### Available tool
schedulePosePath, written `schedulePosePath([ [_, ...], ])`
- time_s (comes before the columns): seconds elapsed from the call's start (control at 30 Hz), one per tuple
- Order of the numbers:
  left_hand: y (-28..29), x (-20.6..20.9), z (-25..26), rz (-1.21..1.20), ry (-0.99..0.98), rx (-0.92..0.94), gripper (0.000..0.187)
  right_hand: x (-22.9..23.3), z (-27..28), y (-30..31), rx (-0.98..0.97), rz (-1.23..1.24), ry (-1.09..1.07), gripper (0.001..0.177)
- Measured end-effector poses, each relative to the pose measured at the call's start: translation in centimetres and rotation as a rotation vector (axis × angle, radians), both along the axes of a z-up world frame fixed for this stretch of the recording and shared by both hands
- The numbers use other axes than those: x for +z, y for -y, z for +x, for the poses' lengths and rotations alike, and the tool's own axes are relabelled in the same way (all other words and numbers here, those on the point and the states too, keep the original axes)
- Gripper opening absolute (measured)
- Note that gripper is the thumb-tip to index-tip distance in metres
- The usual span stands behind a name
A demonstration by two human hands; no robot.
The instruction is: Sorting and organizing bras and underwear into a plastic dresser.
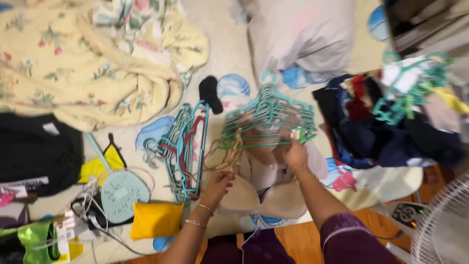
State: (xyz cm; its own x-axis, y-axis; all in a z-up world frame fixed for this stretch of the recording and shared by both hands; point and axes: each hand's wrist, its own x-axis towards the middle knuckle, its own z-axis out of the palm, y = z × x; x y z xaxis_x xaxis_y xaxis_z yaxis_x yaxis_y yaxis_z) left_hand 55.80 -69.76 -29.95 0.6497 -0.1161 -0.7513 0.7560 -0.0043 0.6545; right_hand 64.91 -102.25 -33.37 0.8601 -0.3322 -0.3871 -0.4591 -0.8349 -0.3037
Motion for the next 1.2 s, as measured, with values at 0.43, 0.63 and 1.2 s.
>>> schedulePosePath([
  [0.43,3.7,-11.7,2.5,0.358,0.328,0.08,0.036,-0.2,7.6,-0.6,0.332,-0.057,0.107,0.033],
  [0.63,4.4,-4.0,9.7,0.51,0.818,0.189,0.048,6.4,5.4,0.3,0.44,0.548,0.342,0.029],
  [1.2,-4.6,9.8,16.3,-0.202,0.225,0.5,0.034,11.8,-6.0,7.5,-0.178,0.828,0.52,0.025],
])
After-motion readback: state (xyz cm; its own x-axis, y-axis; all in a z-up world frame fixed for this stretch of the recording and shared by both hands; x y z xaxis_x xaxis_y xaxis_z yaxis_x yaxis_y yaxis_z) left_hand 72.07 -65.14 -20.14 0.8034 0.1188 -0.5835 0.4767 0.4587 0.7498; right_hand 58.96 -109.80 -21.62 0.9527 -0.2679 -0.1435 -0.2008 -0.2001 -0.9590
